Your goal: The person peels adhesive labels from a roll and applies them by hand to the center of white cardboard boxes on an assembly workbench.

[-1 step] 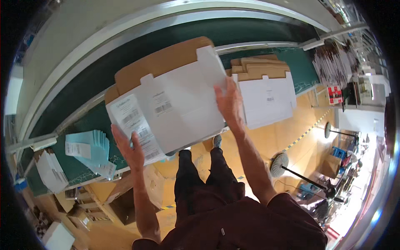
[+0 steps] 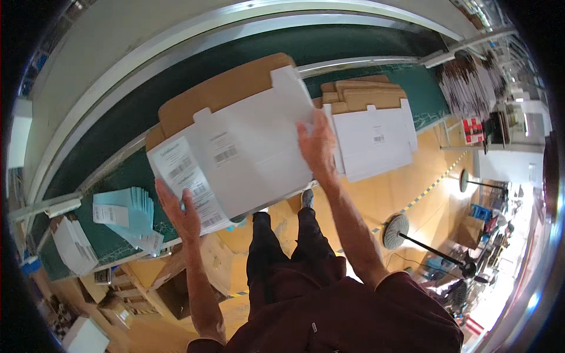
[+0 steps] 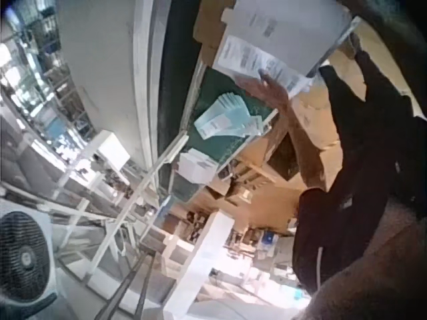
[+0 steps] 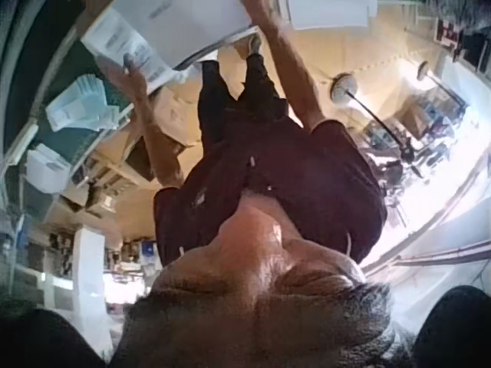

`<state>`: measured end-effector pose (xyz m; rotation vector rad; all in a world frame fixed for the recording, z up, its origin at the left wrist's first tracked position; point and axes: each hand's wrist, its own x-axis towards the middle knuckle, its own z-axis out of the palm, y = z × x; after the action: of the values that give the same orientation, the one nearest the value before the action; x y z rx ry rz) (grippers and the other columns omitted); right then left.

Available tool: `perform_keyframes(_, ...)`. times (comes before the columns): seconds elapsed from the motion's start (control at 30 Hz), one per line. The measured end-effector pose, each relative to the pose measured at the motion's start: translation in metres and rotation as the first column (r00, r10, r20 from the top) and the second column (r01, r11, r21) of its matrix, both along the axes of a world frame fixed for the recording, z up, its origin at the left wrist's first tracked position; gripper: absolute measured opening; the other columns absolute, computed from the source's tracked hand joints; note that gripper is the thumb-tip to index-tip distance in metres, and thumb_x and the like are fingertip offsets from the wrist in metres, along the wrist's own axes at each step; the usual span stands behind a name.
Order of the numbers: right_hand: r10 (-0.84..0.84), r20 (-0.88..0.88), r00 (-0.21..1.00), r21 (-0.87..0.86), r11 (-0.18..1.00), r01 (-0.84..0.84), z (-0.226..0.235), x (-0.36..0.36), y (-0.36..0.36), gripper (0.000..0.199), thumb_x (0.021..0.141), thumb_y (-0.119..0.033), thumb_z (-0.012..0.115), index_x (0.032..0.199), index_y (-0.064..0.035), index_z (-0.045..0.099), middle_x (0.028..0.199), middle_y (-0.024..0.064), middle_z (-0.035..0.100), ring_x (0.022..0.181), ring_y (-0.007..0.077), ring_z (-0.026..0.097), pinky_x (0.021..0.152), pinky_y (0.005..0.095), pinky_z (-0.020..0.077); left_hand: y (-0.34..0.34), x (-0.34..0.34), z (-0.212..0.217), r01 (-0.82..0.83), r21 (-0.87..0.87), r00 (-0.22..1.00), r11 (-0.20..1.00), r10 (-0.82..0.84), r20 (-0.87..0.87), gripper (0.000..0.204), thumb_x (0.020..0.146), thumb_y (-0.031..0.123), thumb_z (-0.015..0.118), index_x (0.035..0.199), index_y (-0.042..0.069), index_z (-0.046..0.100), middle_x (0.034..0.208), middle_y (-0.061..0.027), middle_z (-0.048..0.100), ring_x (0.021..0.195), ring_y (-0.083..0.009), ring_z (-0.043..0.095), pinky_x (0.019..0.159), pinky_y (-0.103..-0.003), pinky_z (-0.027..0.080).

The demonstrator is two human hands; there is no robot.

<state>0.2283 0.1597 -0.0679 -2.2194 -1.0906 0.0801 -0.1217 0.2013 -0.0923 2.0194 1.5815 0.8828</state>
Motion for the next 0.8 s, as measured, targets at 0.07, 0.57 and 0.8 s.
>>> perform_keyframes(0.07, -0.045, -0.023, 0.999, -0.055, 0.998, 0.043, 0.005, -0.007, -0.001, 0.051, 0.085, -0.013, 0.069, 0.128, 0.0049, 0.048, 0.124, 0.0278, 0.057, 0.114, 0.0446, 0.057, 0.096, 0.05, 0.0465, 0.0, 0.0, 0.0, -0.003, -0.03, 1.0, 1.0, 0.004, 0.02, 0.068, 0.096, 0.01, 0.058, 0.154, -0.001, 0.024, 0.159, -0.024, 0.026, 0.145, -0.0422, 0.027, 0.118, -0.049, 0.022)
perform_keyframes(0.57, 0.119, -0.725, 0.679, 0.278, 0.952, 0.129, -0.008, 0.233, -0.13, 0.043, 0.088, -0.013, 0.075, 0.126, 0.0009, 0.064, 0.114, 0.0054, 0.069, 0.098, 0.0124, 0.063, 0.085, 0.0286, 0.0539, -0.136, 0.083, 0.055, 0.099, -0.566, 0.909, 0.819, 0.157, 0.387, 0.07, 0.101, 0.024, 0.057, 0.155, -0.003, 0.021, 0.148, -0.017, 0.042, 0.126, -0.0258, 0.047, 0.107, -0.039, 0.04)
perform_keyframes(0.8, -0.287, -0.425, 0.859, -0.099, 0.958, 0.271, -0.149, 0.47, -0.275, 0.052, 0.087, -0.029, 0.077, 0.129, -0.0016, 0.064, 0.106, 0.017, 0.073, 0.089, 0.0203, 0.068, 0.078, 0.0324, 0.0541, -0.181, 0.332, 0.009, 0.591, -0.498, 0.793, 0.635, -0.344, 0.503, 0.062, 0.1, 0.026, 0.054, 0.149, -0.006, 0.032, 0.161, -0.0258, 0.02, 0.149, -0.0335, 0.022, 0.12, -0.038, 0.019)
